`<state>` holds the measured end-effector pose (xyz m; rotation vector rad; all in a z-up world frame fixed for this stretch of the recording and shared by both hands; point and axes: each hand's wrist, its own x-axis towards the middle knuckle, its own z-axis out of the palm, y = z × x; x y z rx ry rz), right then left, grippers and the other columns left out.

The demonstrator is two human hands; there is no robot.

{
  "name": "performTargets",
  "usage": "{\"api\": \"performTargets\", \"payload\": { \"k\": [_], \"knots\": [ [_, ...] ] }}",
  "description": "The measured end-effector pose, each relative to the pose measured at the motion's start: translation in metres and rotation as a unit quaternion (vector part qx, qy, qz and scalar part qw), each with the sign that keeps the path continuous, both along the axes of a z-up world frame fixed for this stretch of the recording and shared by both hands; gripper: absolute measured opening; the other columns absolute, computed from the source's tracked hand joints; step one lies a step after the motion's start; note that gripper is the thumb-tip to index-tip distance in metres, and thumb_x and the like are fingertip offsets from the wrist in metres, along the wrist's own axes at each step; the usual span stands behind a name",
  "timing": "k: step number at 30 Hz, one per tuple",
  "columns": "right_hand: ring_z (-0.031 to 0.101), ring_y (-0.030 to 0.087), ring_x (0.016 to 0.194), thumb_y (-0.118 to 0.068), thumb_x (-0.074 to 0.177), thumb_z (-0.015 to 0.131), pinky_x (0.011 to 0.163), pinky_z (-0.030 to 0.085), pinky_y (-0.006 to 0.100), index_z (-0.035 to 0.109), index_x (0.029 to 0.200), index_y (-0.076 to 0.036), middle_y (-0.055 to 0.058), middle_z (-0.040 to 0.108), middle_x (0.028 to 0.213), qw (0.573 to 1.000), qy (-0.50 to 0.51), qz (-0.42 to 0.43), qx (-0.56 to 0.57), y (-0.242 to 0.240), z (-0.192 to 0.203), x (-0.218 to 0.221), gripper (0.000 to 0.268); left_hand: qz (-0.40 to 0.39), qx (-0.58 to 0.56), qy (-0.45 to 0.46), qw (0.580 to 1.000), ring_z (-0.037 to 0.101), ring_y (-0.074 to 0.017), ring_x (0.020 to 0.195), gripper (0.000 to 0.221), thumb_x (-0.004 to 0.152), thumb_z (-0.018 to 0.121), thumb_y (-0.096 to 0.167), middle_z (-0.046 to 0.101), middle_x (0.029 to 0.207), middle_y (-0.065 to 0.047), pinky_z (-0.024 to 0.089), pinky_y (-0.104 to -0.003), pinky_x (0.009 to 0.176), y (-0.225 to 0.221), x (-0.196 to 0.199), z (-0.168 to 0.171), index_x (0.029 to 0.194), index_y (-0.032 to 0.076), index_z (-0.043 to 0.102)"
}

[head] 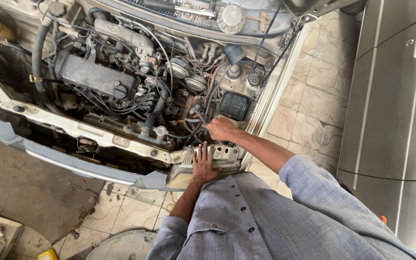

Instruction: The person manipulates internal components of a car engine bay, using a metal tool to unscrew and reattach various parts while checking the fluid reservoir.

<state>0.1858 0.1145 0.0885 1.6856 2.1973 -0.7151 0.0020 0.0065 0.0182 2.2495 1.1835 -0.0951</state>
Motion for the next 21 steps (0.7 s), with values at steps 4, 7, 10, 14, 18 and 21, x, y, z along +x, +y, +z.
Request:
{"api": "performTargets", "payload": {
  "k": [4, 7, 10, 14, 18, 21],
  "knots": [
    [0.055, 0.021, 0.048, 0.014, 0.086, 0.047, 0.043, 0.056, 0.036, 0.057, 0.147, -0.016, 0.013, 0.063, 0.064, 0.995, -0.042, 0.056, 0.074, 0.011, -0.044, 0.021, 0.069, -0.003, -0.004, 0.004, 1.000, 0.000, -0.0383, 0.158, 0.118, 0.077, 0.079, 0.056, -0.002, 0.171, -0.017, 0.008, -0.059, 0.125, 0.000, 0.000, 0.000, 0.164, 0.013, 0.010],
    [0.067, 0.041, 0.079, -0.018, 0.065, 0.064, 0.039, 0.047, 0.032, 0.040, 0.070, -0.017, 0.028, 0.065, 0.108, 0.881, 0.170, 0.107, 0.429, 0.011, -0.069, 0.032, 0.024, -0.002, -0.006, 0.004, 1.000, 0.000, -0.0380, 0.158, 0.119, 0.077, 0.079, 0.055, -0.002, 0.172, -0.017, 0.008, -0.059, 0.125, 0.001, 0.000, 0.002, 0.164, 0.013, 0.010],
    [0.063, 0.033, 0.069, -0.001, 0.067, 0.049, 0.042, 0.050, 0.032, 0.046, 0.101, -0.016, 0.022, 0.064, 0.094, 0.927, 0.042, 0.075, 0.366, 0.013, -0.054, 0.021, 0.037, -0.004, -0.004, 0.003, 1.000, 0.000, -0.0382, 0.158, 0.118, 0.077, 0.079, 0.055, -0.001, 0.172, -0.018, 0.008, -0.059, 0.125, 0.002, 0.000, 0.003, 0.165, 0.013, 0.011],
    [0.055, 0.025, 0.048, 0.015, 0.072, 0.045, 0.033, 0.051, 0.033, 0.047, 0.145, -0.006, 0.015, 0.058, 0.067, 0.994, 0.027, -0.014, 0.105, 0.010, 0.001, -0.006, 0.076, -0.006, -0.009, 0.014, 1.000, 0.000, -0.0383, 0.158, 0.119, 0.076, 0.080, 0.055, -0.002, 0.171, -0.018, 0.007, -0.059, 0.125, 0.002, 0.001, 0.001, 0.164, 0.013, 0.011],
    [0.051, 0.021, 0.040, 0.002, 0.091, 0.048, 0.033, 0.050, 0.034, 0.058, 0.138, 0.000, 0.013, 0.056, 0.060, 0.996, 0.027, 0.005, 0.088, 0.011, -0.001, -0.007, 0.049, -0.002, 0.004, -0.007, 1.000, 0.002, -0.0387, 0.158, 0.117, 0.076, 0.080, 0.055, 0.001, 0.171, -0.019, 0.009, -0.059, 0.125, -0.001, 0.000, -0.001, 0.163, 0.012, 0.014],
    [0.054, 0.017, 0.048, 0.009, 0.086, 0.053, 0.042, 0.050, 0.031, 0.069, 0.110, 0.002, 0.011, 0.056, 0.068, 0.998, -0.011, 0.031, 0.059, 0.019, -0.034, 0.003, 0.030, 0.001, 0.003, -0.008, 1.000, 0.002, -0.0390, 0.158, 0.118, 0.075, 0.080, 0.055, 0.001, 0.171, -0.019, 0.009, -0.060, 0.125, 0.000, -0.001, -0.002, 0.163, 0.012, 0.015]
  ]
}}
